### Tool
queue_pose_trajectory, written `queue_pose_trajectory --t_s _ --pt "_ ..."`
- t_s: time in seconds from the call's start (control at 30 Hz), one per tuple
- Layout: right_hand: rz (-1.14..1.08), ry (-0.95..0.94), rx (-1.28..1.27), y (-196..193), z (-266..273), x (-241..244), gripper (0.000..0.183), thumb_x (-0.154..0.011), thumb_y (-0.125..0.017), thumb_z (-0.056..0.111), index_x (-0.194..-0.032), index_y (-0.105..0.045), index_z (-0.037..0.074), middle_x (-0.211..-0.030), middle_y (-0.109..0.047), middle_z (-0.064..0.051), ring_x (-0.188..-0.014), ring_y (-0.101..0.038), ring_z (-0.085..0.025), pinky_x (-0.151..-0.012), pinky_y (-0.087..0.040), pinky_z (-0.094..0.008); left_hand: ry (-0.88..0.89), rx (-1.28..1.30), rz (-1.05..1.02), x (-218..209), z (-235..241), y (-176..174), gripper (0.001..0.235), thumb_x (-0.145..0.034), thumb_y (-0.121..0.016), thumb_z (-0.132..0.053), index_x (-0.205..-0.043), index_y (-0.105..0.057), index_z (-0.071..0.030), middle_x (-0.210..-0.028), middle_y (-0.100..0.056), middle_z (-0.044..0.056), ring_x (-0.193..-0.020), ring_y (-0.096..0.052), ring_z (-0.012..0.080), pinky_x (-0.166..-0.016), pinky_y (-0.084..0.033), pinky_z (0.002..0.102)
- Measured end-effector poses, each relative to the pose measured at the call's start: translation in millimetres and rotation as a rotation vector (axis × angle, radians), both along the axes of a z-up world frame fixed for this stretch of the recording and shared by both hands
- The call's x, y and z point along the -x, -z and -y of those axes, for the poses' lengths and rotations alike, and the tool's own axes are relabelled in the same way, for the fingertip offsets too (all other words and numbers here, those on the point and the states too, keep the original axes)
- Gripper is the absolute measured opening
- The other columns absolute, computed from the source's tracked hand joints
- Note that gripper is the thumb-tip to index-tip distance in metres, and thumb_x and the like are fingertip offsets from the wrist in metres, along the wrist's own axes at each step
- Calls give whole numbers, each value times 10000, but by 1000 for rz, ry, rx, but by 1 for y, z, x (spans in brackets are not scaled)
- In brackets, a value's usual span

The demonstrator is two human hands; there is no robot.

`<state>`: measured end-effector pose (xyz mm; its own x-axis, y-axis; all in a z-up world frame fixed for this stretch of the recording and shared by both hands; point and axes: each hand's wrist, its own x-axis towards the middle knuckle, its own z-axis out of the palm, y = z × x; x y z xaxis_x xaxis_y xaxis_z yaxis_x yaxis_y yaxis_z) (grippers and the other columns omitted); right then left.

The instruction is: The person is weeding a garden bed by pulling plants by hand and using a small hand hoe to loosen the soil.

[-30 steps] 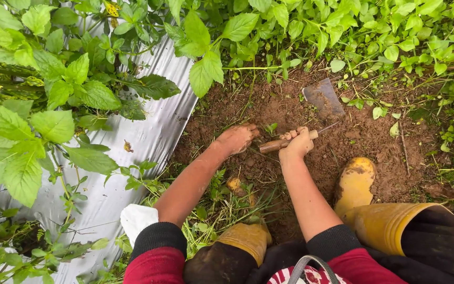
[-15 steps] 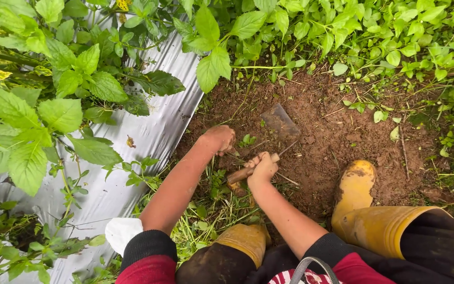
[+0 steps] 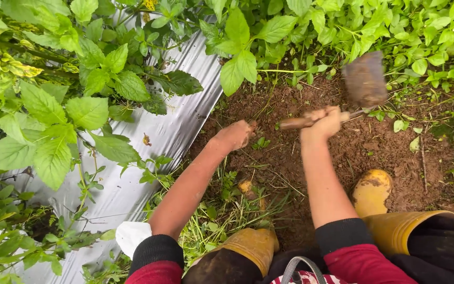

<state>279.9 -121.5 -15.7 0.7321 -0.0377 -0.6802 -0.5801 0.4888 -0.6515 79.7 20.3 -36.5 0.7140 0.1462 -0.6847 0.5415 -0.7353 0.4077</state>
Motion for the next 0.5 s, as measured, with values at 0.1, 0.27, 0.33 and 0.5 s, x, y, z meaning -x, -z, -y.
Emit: queue_pose_trajectory --t_s 0.1,0.27,0.33,0.5 --pt "-70 -221 166 18 -4 83 321 -945 -478 385 -728 -538 156 -433 -441 -35 -323 -492 -190 -304 -461 -368 257 -171 55 -4 -5 1 399 -1027 -581 -278 -721 -710 -57 -601 -671 153 -493 -599 258 -445 -510 355" --pt "-170 -534 217 59 17 131 130 -828 -590 97 -884 -477 64 -522 -369 -11 -363 -387 -173 -332 -385 -375 121 -125 97 -3 -19 -30 531 -1011 -466 -577 -926 -708 -112 -802 -736 190 -806 -736 369 -714 -589 519" --pt "-131 -461 202 38 10 104 102 -815 -594 98 -812 -493 92 -489 -375 -16 -343 -410 -181 -316 -392 -375 112 -143 108 2 -19 -26 492 -1024 -457 -547 -973 -727 -139 -861 -758 154 -841 -744 351 -741 -596 497" --pt "-19 -221 110 15 2 2 192 -790 -610 187 -663 -468 154 -441 -376 -50 -345 -444 -218 -368 -436 -372 67 -228 193 13 -22 3 375 -1010 -491 -496 -1083 -692 -188 -1030 -681 90 -988 -683 340 -850 -576 499"
